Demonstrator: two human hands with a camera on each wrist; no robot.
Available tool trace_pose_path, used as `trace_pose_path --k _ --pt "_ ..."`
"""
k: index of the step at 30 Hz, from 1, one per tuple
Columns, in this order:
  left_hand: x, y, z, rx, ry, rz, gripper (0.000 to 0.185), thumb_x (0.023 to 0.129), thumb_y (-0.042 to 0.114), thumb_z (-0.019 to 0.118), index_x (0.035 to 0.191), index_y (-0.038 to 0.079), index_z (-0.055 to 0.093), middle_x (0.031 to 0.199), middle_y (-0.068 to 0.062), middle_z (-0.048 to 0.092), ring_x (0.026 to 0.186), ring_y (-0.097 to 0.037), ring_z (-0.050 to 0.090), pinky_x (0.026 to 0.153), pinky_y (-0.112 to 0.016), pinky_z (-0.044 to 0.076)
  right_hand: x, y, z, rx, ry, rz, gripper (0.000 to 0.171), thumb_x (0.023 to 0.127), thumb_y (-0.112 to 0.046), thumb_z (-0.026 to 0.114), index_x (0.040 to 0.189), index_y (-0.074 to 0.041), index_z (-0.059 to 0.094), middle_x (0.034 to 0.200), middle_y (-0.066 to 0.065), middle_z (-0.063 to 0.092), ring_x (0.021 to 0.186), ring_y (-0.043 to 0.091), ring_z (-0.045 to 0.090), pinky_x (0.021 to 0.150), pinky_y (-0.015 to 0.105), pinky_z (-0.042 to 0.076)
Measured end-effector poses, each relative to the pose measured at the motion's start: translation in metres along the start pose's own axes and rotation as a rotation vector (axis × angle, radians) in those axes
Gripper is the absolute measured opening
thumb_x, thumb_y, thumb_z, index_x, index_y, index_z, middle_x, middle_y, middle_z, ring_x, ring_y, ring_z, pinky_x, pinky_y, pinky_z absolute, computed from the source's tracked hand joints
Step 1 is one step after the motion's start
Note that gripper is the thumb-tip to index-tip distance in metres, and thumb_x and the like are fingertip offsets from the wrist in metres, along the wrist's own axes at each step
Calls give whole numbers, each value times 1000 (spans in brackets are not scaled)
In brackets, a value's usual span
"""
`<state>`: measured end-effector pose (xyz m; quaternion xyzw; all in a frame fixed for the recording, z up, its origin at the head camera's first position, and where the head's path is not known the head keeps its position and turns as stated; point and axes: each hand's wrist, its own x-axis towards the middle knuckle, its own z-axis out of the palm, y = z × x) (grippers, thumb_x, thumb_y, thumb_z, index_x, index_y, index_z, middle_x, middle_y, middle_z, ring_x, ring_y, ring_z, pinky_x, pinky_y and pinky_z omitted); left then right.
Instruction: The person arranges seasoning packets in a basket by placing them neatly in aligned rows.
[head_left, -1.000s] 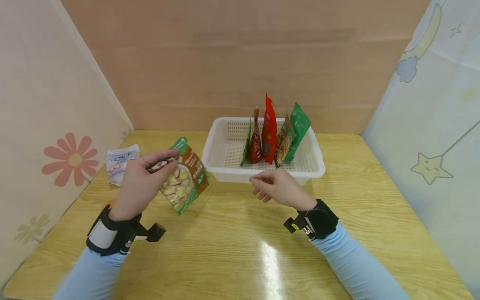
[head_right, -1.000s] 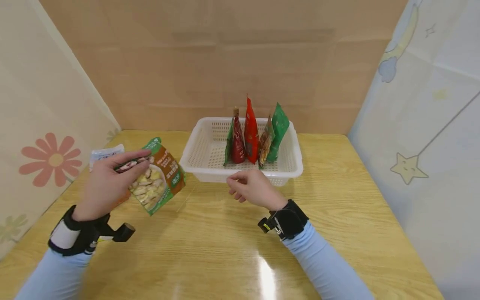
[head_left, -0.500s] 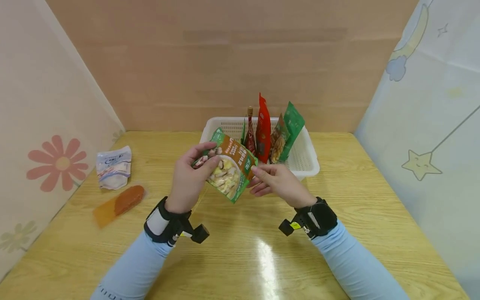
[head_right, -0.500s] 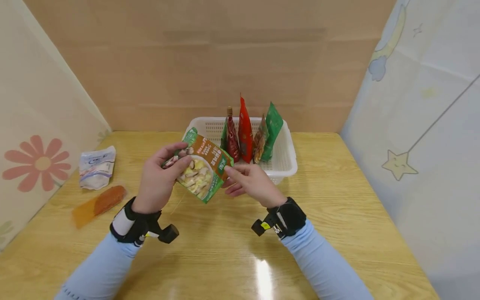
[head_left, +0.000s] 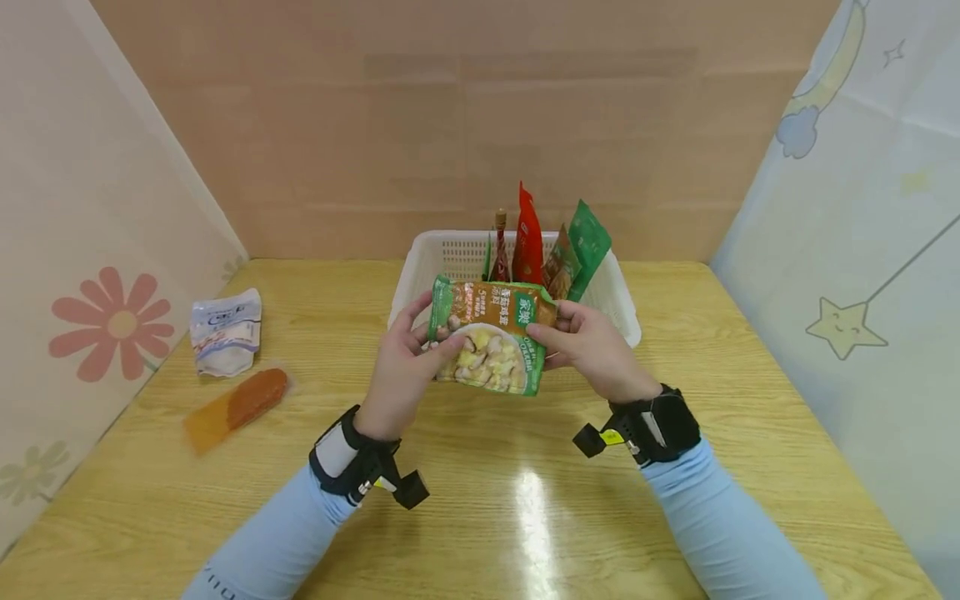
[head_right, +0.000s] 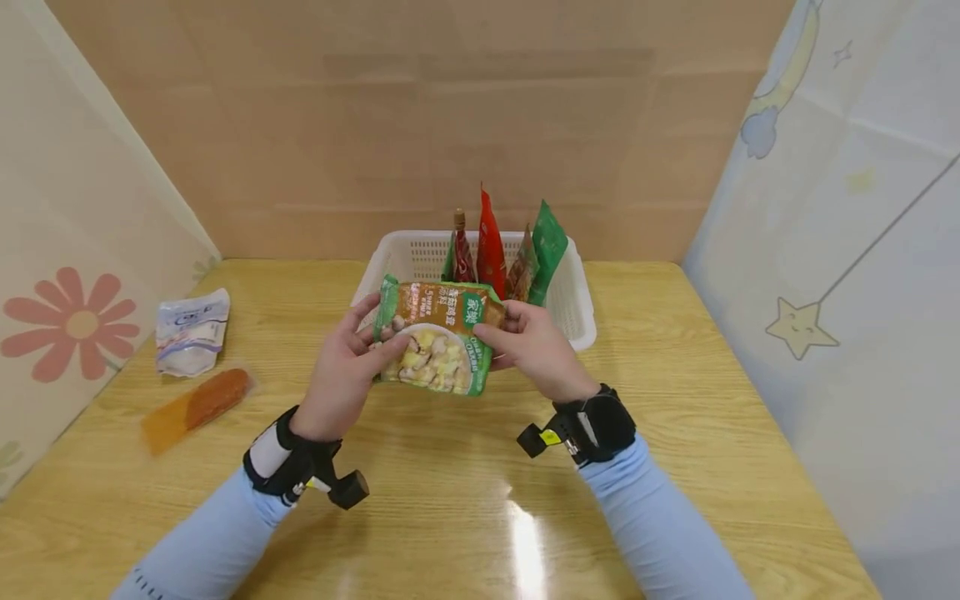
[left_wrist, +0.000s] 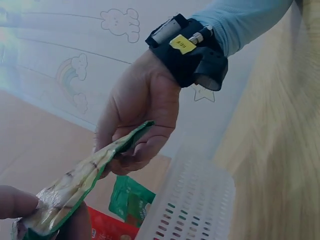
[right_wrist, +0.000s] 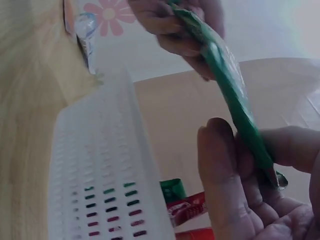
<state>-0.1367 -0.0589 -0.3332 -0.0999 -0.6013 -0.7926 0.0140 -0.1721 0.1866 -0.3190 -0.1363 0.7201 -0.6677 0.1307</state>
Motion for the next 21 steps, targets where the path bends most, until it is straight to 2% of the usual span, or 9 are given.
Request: trace_pose_path --k 3,6,10,13,17,21 --pt "-1 -6 3 29 -33 -56 60 94 2 66 147 8 40 99 -7 67 74 -10 60 65 -23 53 -2 -4 -7 -74 55 -25 28 98 -21 64 111 2 59 98 7 65 85 17 64 74 37 58" --pt "-3 -11 6 56 -86 -107 50 95 6 67 140 4 46 101 -12 70 74 -14 66 63 -28 56 -4 -7 -14 -137 89 -54 29 98 -26 65 105 1 61 90 3 61 80 16 54 69 30 52" --pt "-6 -18 9 84 -176 -155 46 95 10 67 135 1 48 111 -19 68 89 -23 70 74 -40 59 -6 -11 -21 -164 91 -98 32 98 -25 65 113 3 65 96 3 66 88 18 55 73 27 49" --pt "-7 -24 11 94 -234 -175 44 94 12 69 133 0 52 113 -19 66 93 -26 69 78 -43 58 -7 -12 -24 -182 77 -117 34 98 -24 66 115 6 65 101 6 68 95 21 57 78 27 50" --pt "-9 -30 13 62 -257 -183 42 92 12 72 130 1 56 113 -18 66 95 -27 69 80 -43 58 -8 -12 -27 -241 70 -119 32 97 -25 66 113 3 66 100 7 66 91 21 56 73 28 49" --pt "-9 -35 15 25 -236 -165 42 91 11 73 128 -1 57 113 -18 65 96 -29 69 80 -44 58 -9 -13 -32 -314 29 -121 29 96 -27 68 111 -2 67 96 8 65 85 21 56 69 29 48"
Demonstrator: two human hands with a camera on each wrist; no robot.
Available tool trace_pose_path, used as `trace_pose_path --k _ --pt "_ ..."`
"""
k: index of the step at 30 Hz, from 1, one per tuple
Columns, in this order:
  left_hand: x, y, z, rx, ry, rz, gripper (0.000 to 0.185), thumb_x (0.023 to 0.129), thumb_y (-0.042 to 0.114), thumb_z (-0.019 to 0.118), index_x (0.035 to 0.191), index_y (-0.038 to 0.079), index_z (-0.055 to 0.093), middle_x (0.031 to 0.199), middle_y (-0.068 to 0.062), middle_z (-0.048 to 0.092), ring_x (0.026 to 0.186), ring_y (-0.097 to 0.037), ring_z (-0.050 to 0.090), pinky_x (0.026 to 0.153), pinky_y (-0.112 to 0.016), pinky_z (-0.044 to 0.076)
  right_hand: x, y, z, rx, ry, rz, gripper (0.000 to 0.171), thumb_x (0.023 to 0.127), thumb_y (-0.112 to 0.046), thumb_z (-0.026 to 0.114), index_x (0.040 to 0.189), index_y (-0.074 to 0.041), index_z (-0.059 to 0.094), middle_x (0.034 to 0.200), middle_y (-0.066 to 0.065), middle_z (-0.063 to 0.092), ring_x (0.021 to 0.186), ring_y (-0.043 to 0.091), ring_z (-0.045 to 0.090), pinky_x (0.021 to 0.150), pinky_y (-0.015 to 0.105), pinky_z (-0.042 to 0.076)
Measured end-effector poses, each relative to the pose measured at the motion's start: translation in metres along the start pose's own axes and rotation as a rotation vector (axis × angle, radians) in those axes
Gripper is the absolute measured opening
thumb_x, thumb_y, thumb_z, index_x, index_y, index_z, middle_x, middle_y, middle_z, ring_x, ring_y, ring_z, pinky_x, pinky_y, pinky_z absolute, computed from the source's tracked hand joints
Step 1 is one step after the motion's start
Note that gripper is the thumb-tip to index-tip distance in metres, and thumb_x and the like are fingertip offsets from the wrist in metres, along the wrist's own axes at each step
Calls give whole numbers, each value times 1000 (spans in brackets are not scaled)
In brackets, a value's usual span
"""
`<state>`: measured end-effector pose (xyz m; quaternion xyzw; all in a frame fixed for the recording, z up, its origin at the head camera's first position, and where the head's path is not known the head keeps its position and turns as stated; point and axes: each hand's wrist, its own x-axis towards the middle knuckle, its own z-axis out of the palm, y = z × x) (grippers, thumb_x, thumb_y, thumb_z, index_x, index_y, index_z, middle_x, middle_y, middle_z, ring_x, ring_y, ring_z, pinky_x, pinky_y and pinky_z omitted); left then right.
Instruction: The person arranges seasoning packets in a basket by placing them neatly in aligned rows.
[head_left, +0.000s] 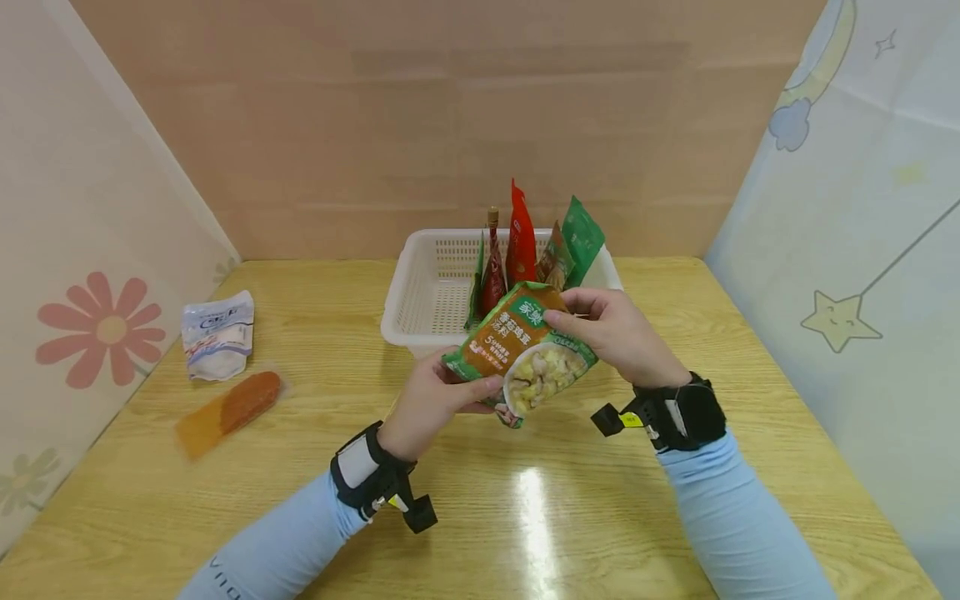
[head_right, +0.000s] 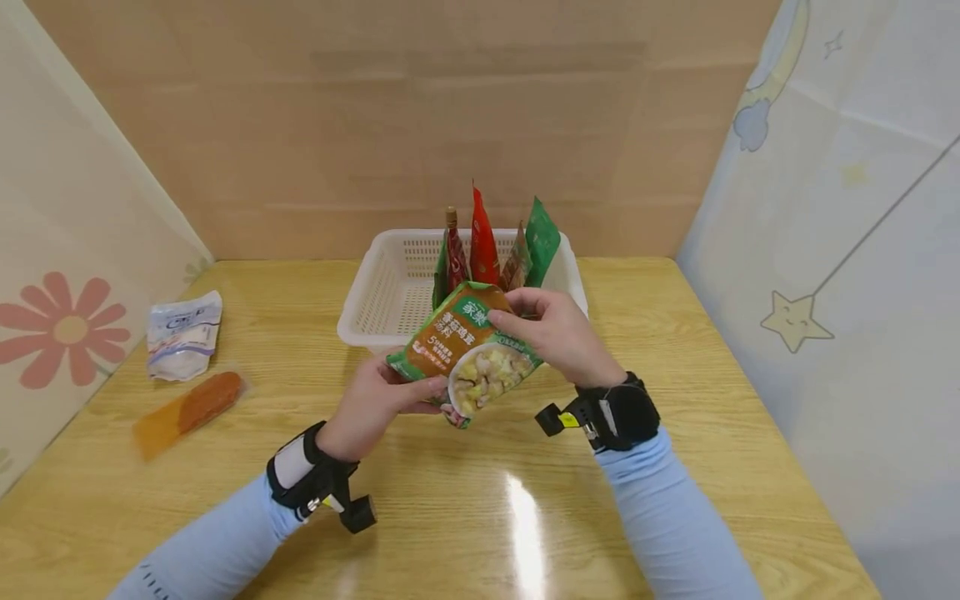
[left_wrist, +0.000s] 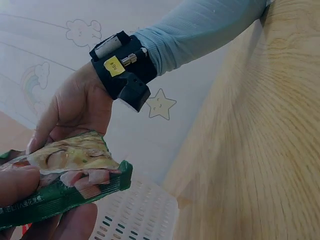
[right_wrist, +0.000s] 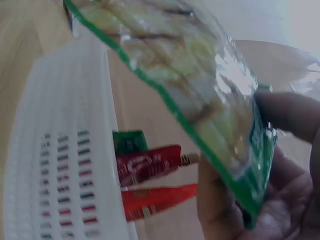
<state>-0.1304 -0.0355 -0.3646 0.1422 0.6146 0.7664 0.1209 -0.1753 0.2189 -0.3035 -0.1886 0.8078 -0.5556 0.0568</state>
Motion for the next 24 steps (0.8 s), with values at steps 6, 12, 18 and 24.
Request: trace_pose_path --k 6,12,18,24 --pt "2 -8 6 0 45 29 40 88 8 76 124 -1 61 115 -18 64 98 -29 68 83 -44 57 -5 -6 -9 -144 -110 -60 29 92 -24 73 116 -9 67 101 6 70 86 22 64 71 30 54" --pt "3 -17 7 194 -51 20 38 87 11 77 123 4 67 112 -10 70 94 -20 67 81 -36 56 -12 -17 -11 -338 -56 -167 19 87 -16 78 105 -12 75 95 -1 72 76 19 61 62 28 52" --pt "2 -24 8 174 -151 28 29 93 9 70 119 -3 69 106 -15 72 92 -22 70 81 -38 58 -18 -25 -10 -432 -50 -283 13 83 -7 79 93 -16 78 89 -8 72 73 12 62 61 26 52" --pt "5 -27 5 -39 -163 -31 36 97 11 64 127 -9 59 113 -19 68 98 -24 69 86 -44 55 -21 -38 -8 -531 -56 -262 10 85 -12 79 92 -17 75 79 -10 67 62 10 55 54 25 46"
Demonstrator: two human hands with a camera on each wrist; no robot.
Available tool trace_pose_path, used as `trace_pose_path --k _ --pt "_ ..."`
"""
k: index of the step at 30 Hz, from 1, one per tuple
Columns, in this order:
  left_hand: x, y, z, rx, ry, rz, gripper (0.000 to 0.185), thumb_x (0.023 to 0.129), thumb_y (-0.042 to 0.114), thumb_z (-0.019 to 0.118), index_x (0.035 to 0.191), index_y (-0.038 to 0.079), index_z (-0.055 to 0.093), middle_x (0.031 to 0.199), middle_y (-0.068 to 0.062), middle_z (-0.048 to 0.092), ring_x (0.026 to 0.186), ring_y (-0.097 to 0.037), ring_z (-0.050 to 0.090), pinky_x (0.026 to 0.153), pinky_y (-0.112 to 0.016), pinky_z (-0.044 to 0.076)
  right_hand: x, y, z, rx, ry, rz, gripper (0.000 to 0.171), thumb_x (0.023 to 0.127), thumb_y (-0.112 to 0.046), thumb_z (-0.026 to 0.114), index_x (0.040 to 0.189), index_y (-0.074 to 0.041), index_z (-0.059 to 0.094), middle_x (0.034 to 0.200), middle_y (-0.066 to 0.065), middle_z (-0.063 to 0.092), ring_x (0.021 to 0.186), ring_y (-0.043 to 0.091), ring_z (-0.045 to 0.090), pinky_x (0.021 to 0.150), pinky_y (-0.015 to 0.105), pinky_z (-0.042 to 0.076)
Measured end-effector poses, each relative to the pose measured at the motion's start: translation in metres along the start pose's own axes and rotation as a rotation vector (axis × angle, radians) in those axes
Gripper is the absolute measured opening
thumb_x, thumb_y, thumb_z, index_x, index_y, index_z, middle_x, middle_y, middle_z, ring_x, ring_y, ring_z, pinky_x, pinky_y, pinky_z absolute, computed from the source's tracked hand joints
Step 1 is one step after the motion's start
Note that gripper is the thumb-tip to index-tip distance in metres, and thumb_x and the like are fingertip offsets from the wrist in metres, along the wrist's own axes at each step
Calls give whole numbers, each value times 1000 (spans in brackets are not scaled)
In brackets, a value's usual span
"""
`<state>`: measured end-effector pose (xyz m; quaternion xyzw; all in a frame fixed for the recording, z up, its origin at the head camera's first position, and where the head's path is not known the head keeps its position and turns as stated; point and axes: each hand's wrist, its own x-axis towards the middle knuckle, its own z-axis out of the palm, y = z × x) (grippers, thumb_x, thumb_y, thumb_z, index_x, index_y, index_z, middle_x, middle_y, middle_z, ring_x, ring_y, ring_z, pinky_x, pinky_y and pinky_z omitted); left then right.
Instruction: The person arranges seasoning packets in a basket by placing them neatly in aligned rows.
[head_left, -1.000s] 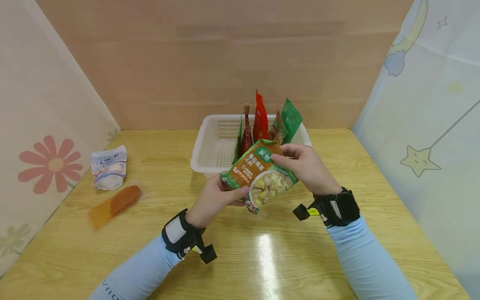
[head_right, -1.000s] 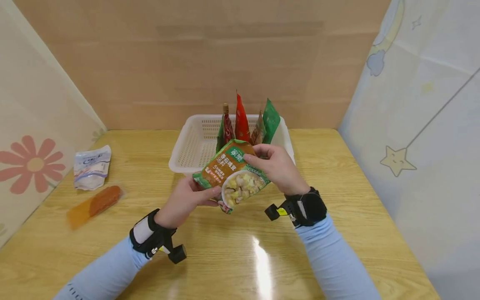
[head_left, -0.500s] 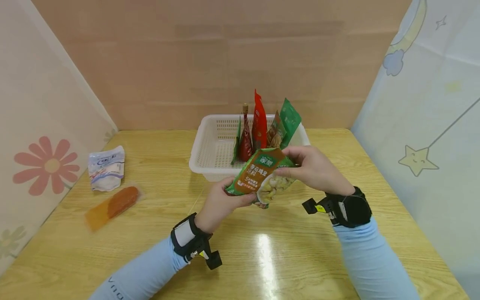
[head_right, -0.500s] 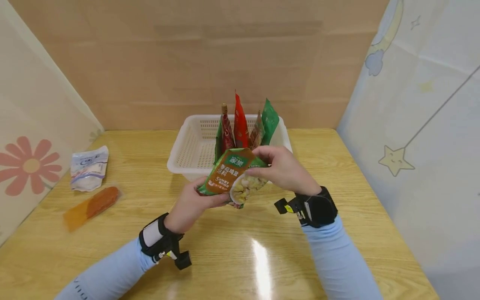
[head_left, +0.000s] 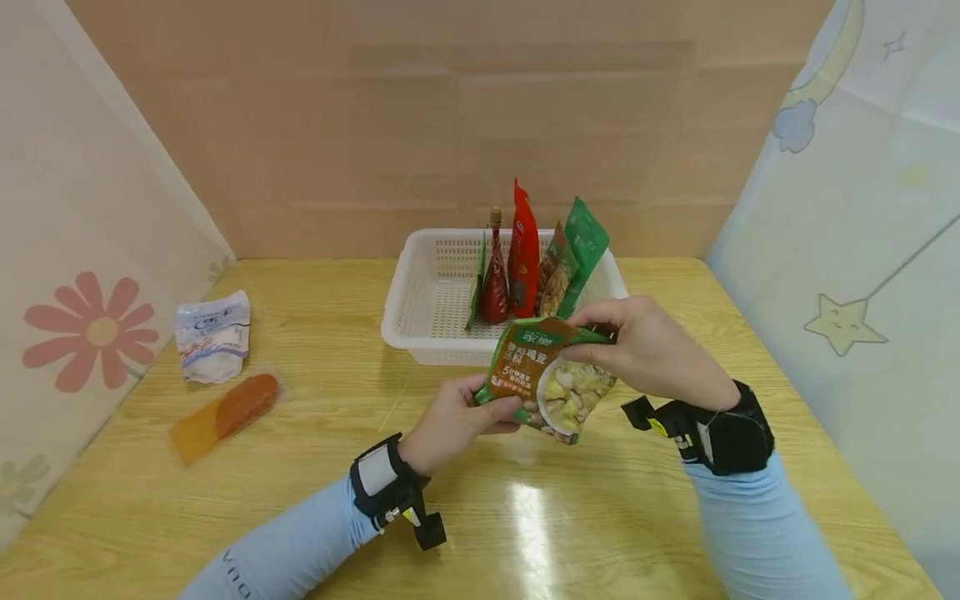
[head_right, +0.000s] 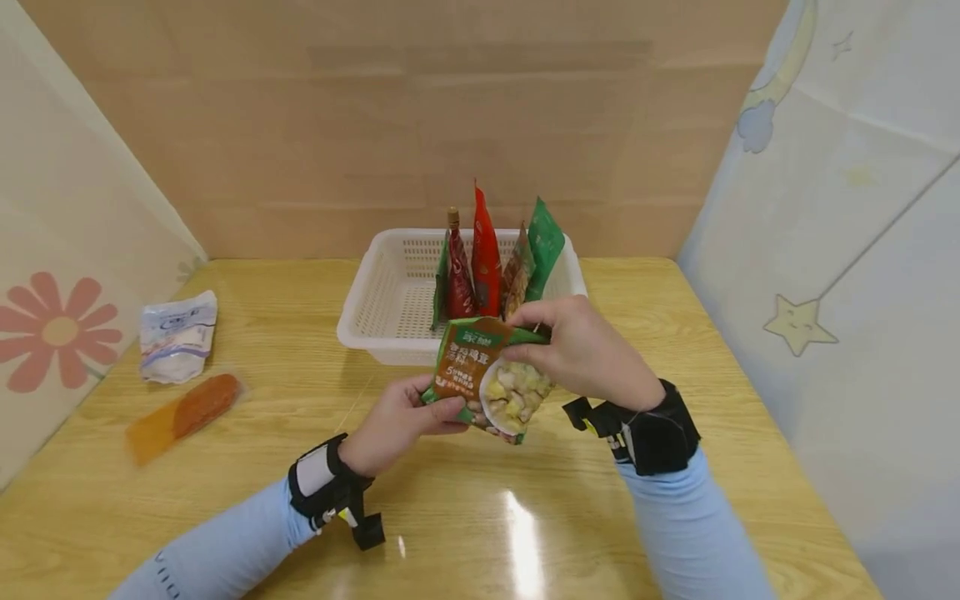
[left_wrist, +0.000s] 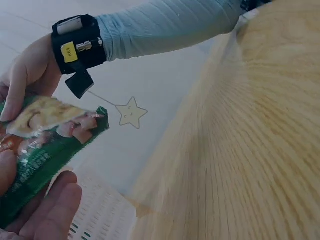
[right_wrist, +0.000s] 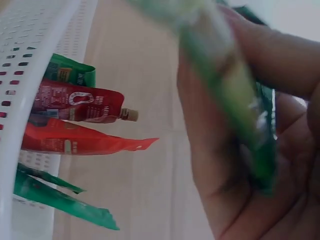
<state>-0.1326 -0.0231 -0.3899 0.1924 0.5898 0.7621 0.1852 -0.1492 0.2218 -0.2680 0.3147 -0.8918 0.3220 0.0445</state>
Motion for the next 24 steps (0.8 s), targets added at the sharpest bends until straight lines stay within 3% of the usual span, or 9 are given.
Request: trace_pose_path --k 5,8,9,11,13,16,20,24 --pt "5 -1 -3 -226 64 2 42 103 21 56 135 -5 45 105 -12 72 90 -20 72 84 -42 57 6 -20 -10 -45 -52 23 30 91 -17 74 117 -6 67 70 -6 60 49 10 44 52 26 40" --pt "7 2 -1 -280 86 29 39 104 23 52 134 0 41 98 -8 73 83 -19 73 78 -39 59 13 -34 -15 -10 -100 51 31 93 -19 71 120 -5 66 62 -7 54 44 9 36 50 26 34" --pt "8 3 0 -285 92 38 38 105 23 50 134 1 40 98 -6 73 81 -19 72 75 -37 59 16 -39 -17 0 -115 69 28 93 -20 71 118 -7 67 57 -8 50 43 9 33 48 26 31" --pt "8 7 2 -296 107 56 35 106 23 47 133 4 39 99 -5 72 79 -17 71 71 -34 59 24 -47 -21 19 -149 91 9 93 -20 70 96 -11 68 52 -7 37 44 8 28 48 26 26" --pt "8 11 3 -311 132 69 30 106 23 44 132 7 39 99 -4 70 77 -15 70 68 -30 58 34 -54 -25 35 -183 116 19 93 -18 69 79 -12 58 51 -7 30 46 9 24 49 26 24" --pt "10 17 2 -348 173 78 24 107 23 41 128 11 40 98 -4 68 75 -12 68 64 -26 55 49 -62 -29 54 -219 154 41 92 -17 67 68 -11 35 56 -5 22 49 10 21 51 26 23" --pt "15 28 -8 -356 217 88 17 107 21 40 121 10 42 95 -3 66 73 -10 66 61 -23 54 71 -69 -31 97 -243 223 32 90 -17 67 66 -9 47 57 -2 39 49 11 37 51 24 36" --pt "20 41 -30 -322 197 107 16 107 20 41 118 9 44 91 -4 65 69 -11 67 56 -24 55 95 -76 -29 128 -241 290 25 91 -20 64 70 -6 65 64 3 57 55 16 57 53 30 52"
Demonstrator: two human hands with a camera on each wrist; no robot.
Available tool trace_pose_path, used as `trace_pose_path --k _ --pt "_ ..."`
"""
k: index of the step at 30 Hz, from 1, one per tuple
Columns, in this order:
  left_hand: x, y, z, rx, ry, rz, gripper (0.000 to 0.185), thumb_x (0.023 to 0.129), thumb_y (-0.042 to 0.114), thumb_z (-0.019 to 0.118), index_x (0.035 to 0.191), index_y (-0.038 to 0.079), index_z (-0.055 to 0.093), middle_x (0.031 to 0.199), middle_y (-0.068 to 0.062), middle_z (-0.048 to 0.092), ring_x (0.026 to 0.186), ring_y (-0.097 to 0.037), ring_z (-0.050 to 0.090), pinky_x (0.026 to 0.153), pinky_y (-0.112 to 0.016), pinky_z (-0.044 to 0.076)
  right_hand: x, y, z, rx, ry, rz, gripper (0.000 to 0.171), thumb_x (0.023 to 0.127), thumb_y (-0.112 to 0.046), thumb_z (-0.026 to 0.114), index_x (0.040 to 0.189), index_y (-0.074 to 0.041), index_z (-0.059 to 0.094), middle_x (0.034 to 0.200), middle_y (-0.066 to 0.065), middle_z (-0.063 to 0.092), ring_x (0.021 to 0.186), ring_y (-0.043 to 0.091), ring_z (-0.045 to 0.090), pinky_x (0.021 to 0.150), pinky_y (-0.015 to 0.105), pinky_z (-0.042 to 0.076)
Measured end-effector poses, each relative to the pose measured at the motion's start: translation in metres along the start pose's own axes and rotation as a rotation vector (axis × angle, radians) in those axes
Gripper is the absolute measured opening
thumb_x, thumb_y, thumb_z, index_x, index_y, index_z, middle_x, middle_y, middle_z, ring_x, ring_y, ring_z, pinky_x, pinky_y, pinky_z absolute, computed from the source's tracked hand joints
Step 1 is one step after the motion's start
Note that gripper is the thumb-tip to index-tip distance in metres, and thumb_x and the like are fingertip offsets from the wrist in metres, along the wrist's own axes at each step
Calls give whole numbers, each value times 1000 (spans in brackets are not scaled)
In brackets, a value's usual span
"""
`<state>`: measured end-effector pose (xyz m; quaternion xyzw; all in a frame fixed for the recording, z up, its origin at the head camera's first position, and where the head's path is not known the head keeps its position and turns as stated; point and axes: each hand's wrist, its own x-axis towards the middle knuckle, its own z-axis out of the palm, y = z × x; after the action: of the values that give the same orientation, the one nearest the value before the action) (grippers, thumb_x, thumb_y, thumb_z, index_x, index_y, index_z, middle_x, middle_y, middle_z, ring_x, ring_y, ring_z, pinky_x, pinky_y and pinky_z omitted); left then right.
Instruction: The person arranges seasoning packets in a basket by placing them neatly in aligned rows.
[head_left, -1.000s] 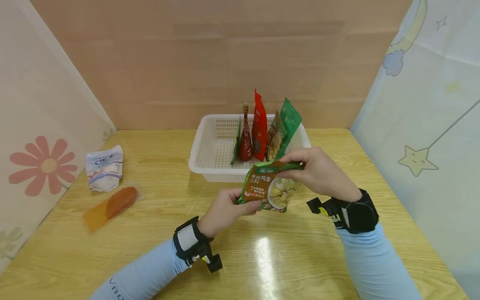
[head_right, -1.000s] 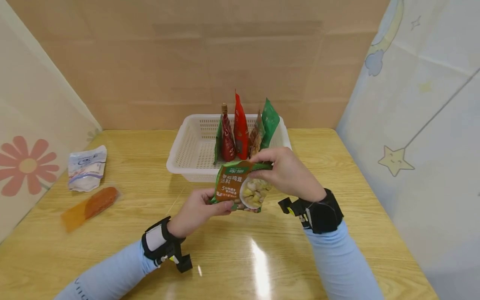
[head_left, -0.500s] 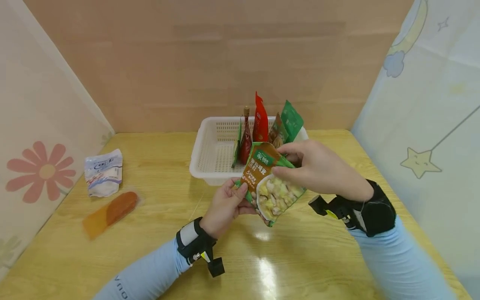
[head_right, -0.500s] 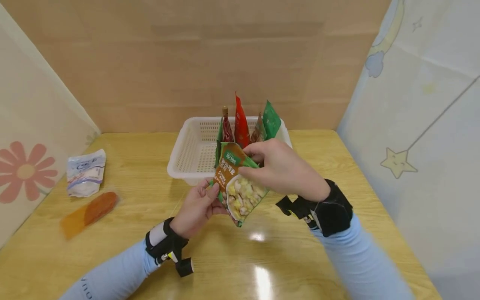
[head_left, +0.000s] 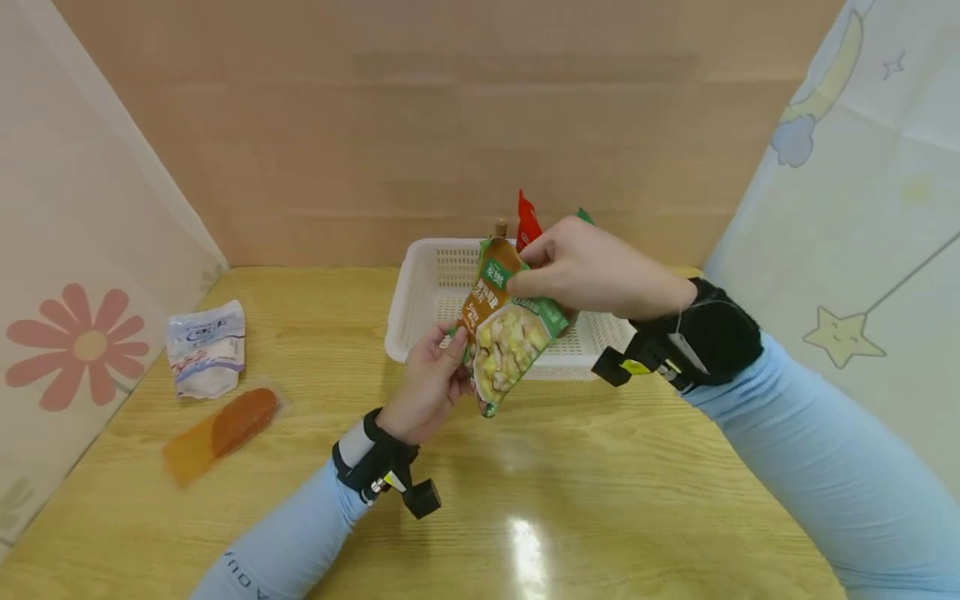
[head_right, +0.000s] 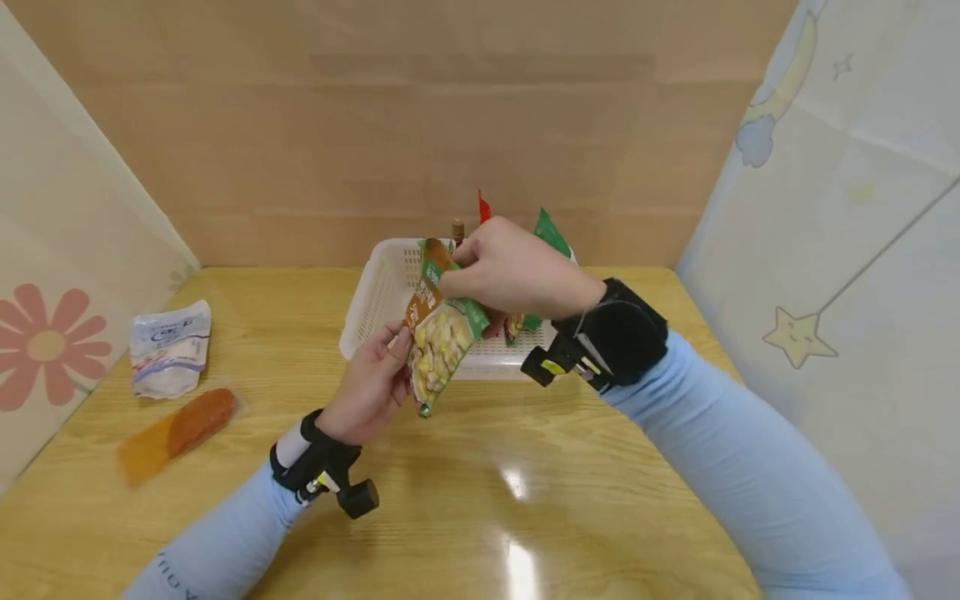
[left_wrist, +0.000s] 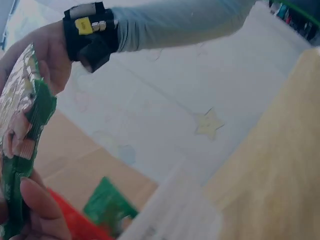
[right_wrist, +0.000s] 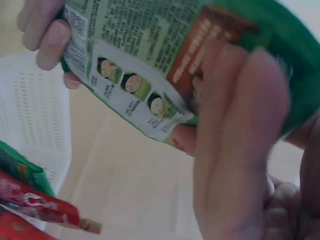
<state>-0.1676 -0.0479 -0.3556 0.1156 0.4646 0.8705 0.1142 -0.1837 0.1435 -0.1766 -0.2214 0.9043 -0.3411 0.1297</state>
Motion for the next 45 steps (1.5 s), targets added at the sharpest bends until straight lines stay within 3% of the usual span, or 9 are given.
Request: trace_pose_path --k 4,8,15,22,26,30,33,37,45 --pt "8 20 -15 37 -28 -9 24 106 24 42 124 8 44 93 -5 63 68 -13 65 57 -25 55 20 -12 -5 4 30 3 26 93 -19 61 73 -6 71 59 2 52 48 14 48 48 28 47" --pt "11 37 -26 46 28 -28 41 105 25 47 141 7 38 101 -7 61 72 -13 63 63 -24 54 41 -19 -8 -47 51 -3 27 93 -17 60 72 -4 69 59 3 52 48 12 41 47 25 36" --pt "15 48 -36 9 112 -82 56 106 15 46 156 8 20 108 -9 57 81 -15 63 77 -24 55 71 -25 -9 -72 97 40 24 95 -18 60 85 -2 75 73 9 69 59 20 65 56 27 55" --pt "17 54 -37 159 140 -127 64 105 12 47 159 9 13 143 -16 41 94 -18 64 86 -23 52 93 -16 -7 -112 188 72 26 97 -18 59 84 -1 73 73 10 70 64 24 70 57 27 56" --pt "17 57 -38 276 160 -64 61 106 14 46 158 9 16 146 -17 38 97 -19 61 87 -24 52 108 -3 -1 -211 227 95 36 97 -21 59 65 -5 64 60 8 65 57 23 68 51 26 53" --pt "18 59 -38 503 214 55 53 105 13 49 154 6 32 127 -17 50 98 -24 59 80 -25 54 123 11 8 -288 269 117 43 96 -22 62 56 -8 52 50 5 55 51 23 66 46 26 50" --pt "18 61 -41 688 259 155 46 103 13 52 148 3 44 117 -20 55 97 -30 58 75 -25 55 132 20 16 -322 279 133 37 95 -22 64 63 -6 56 54 5 53 53 25 65 47 27 52" --pt "16 64 -47 829 305 239 41 103 15 54 141 3 53 115 -21 59 92 -29 59 74 -26 55 144 30 26 -440 299 152 24 94 -20 63 76 -4 63 71 8 56 62 26 60 53 31 51" --pt "15 69 -62 940 380 250 37 103 20 53 137 7 59 108 -15 60 84 -21 58 69 -21 51 164 55 40 -563 264 235 14 94 -18 62 96 -7 70 92 11 66 76 29 61 66 43 55"
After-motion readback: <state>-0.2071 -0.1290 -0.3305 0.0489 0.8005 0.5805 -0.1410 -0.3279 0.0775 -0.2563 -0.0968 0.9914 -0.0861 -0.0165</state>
